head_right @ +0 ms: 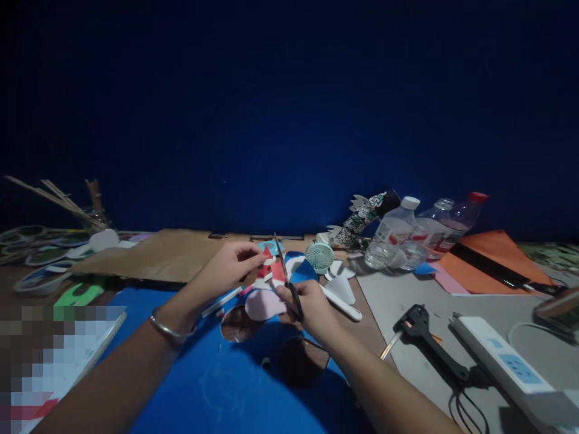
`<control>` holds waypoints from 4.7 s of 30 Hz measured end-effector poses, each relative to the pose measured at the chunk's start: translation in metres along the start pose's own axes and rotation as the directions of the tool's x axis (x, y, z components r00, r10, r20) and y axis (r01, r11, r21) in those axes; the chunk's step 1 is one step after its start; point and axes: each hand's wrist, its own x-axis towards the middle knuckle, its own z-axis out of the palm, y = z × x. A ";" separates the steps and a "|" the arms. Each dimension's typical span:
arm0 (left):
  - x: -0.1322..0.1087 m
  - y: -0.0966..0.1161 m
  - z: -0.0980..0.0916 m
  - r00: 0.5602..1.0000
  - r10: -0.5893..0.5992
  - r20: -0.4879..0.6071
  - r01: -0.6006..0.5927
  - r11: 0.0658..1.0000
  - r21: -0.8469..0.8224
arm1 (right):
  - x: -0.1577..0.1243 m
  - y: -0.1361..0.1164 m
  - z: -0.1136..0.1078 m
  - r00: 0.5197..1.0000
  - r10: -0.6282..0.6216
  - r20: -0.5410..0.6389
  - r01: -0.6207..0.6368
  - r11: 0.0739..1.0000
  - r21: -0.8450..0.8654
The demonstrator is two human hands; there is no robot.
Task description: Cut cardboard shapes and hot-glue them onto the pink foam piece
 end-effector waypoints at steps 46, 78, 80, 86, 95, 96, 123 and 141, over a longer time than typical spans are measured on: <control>-0.030 0.038 0.030 0.998 -0.065 0.024 0.069 0.900 -0.431 | -0.026 -0.020 0.014 0.947 -0.321 0.000 0.320 0.945 0.059; -0.027 0.033 0.026 1.000 -0.017 0.016 0.022 0.912 -0.410 | -0.030 -0.026 0.012 0.973 -0.232 -0.002 0.231 0.971 -0.060; -0.027 0.033 0.026 1.000 -0.015 0.009 0.017 0.916 -0.400 | -0.030 -0.028 0.011 0.974 -0.225 0.008 0.225 0.973 -0.051; -0.027 0.035 0.025 0.999 -0.025 -0.026 0.012 0.907 -0.421 | -0.029 -0.025 0.011 0.972 -0.235 0.015 0.236 0.970 -0.057; -0.024 0.031 0.023 0.997 -0.011 -0.072 -0.022 0.898 -0.440 | -0.030 -0.027 0.010 0.981 -0.194 0.022 0.195 0.980 -0.046; -0.024 0.030 0.023 0.997 -0.009 -0.076 -0.026 0.897 -0.442 | -0.031 -0.027 0.010 0.981 -0.191 0.023 0.192 0.980 -0.044; -0.026 0.028 0.029 0.992 -0.035 -0.123 -0.034 0.855 -0.518 | -0.029 -0.020 0.015 0.980 -0.199 -0.028 0.200 0.979 0.047; -0.028 0.029 0.030 0.990 -0.016 -0.143 -0.035 0.936 -0.349 | -0.032 -0.033 0.012 0.979 -0.203 -0.002 0.203 0.978 -0.052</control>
